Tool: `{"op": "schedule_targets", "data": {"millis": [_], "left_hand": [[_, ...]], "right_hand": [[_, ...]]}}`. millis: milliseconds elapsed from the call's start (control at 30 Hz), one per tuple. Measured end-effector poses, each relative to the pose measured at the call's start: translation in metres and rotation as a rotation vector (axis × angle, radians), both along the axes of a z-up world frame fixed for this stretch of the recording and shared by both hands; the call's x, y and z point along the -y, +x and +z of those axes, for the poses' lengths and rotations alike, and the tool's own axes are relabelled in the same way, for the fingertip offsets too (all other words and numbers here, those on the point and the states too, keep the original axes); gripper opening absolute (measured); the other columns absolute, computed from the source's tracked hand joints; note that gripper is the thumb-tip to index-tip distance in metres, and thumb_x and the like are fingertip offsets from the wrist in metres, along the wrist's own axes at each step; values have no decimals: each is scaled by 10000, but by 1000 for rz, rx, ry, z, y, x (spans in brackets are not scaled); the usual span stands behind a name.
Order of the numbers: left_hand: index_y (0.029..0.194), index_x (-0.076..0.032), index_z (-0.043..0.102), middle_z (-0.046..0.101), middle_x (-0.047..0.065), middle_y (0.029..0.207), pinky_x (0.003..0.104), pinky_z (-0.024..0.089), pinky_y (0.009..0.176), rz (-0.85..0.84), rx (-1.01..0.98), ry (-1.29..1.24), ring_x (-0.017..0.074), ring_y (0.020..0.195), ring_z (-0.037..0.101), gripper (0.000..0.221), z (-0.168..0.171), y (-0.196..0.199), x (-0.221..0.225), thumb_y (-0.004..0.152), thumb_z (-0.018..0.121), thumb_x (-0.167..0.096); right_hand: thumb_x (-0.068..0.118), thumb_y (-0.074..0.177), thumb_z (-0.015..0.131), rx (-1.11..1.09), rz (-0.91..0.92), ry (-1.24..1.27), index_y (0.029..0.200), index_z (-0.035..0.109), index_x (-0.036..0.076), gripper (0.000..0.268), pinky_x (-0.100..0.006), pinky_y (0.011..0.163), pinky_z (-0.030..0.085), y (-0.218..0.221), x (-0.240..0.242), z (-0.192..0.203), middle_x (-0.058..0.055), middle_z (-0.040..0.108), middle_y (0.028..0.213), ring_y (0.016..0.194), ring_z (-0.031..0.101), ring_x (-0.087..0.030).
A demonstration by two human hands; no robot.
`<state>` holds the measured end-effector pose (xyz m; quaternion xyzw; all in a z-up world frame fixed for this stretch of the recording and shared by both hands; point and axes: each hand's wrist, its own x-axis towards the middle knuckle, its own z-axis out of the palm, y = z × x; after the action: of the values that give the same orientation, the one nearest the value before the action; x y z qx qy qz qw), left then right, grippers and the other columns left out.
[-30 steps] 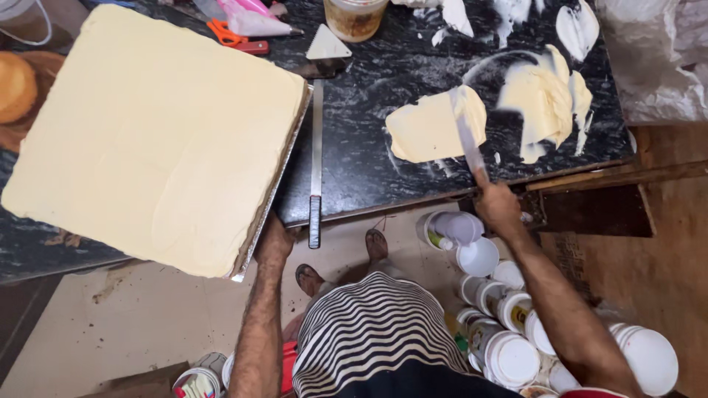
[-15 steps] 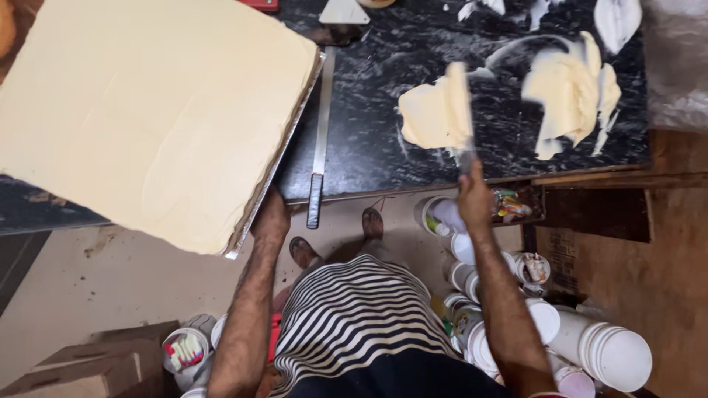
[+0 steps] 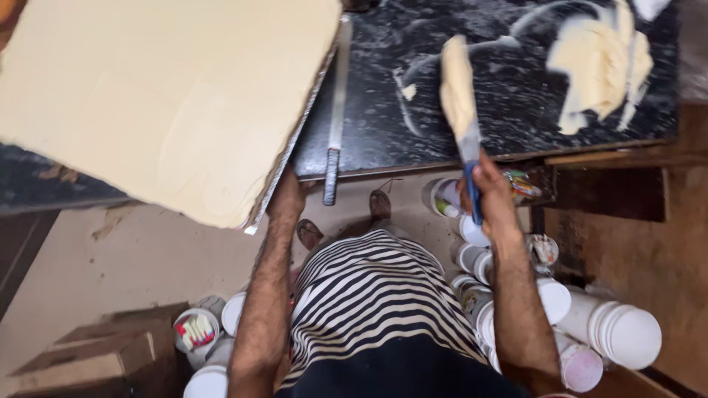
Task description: The person applies icing to the sides of a large rectangular cake using a metal spatula.
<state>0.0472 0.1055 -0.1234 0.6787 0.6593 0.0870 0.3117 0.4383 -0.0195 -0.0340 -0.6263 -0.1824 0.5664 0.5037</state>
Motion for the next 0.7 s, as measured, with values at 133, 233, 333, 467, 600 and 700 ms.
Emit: {"op": "schedule_targets", "data": {"millis": [133,233,333,467,600,700], "left_hand": [[1447,54,397,555,287,1387,484,433,1051,-10,-130,-3,418,1279,541,898,-2,-2,-1,784,871,-321],[1461,71,396,530,333,1403,501,404,1100,-71,-126,159,460,1320,505,924,-7,-6,-1,816,876,-384],[1426,98,431,541,353,1385,516,417,1026,-95,-123,376,486,1265,521,978,-4,-7,2,702,878,-384],[1379,84,479,591,330,1311,517,462,1034,-91,-207,139,457,1229,585,855,-13,-12,-2,829,846,-457],[1299,122,571,648,337,1171,532,501,980,121,169,-158,476,1101,602,699,-7,-30,7,910,813,-406],[1230,136,662,667,372,1108,565,509,981,286,483,-317,524,1052,582,559,11,-46,9,1002,758,-365]], "right_hand": [[125,1037,671,1350,27,264,1568,470,268,585,-429,729,565,31,-14,-35,-136,672,965,797,646,-274],[21,874,624,1609,243,-364,1581,447,186,748,-519,683,544,-14,-18,-84,-276,565,1148,805,664,-437],[7,864,623,1485,245,-276,1587,447,168,762,-545,682,530,-45,-14,-97,-306,541,1130,792,642,-494],[69,916,636,1501,269,157,1598,456,216,720,-496,647,517,-10,-1,-96,-206,587,916,745,633,-390],[182,1072,569,196,-55,-76,1475,576,165,404,-348,403,338,20,6,-83,-81,611,774,473,456,-168],[259,1073,520,-4,-62,-309,1197,549,73,225,-297,309,259,-5,18,-73,-62,573,619,352,386,-126]]}}
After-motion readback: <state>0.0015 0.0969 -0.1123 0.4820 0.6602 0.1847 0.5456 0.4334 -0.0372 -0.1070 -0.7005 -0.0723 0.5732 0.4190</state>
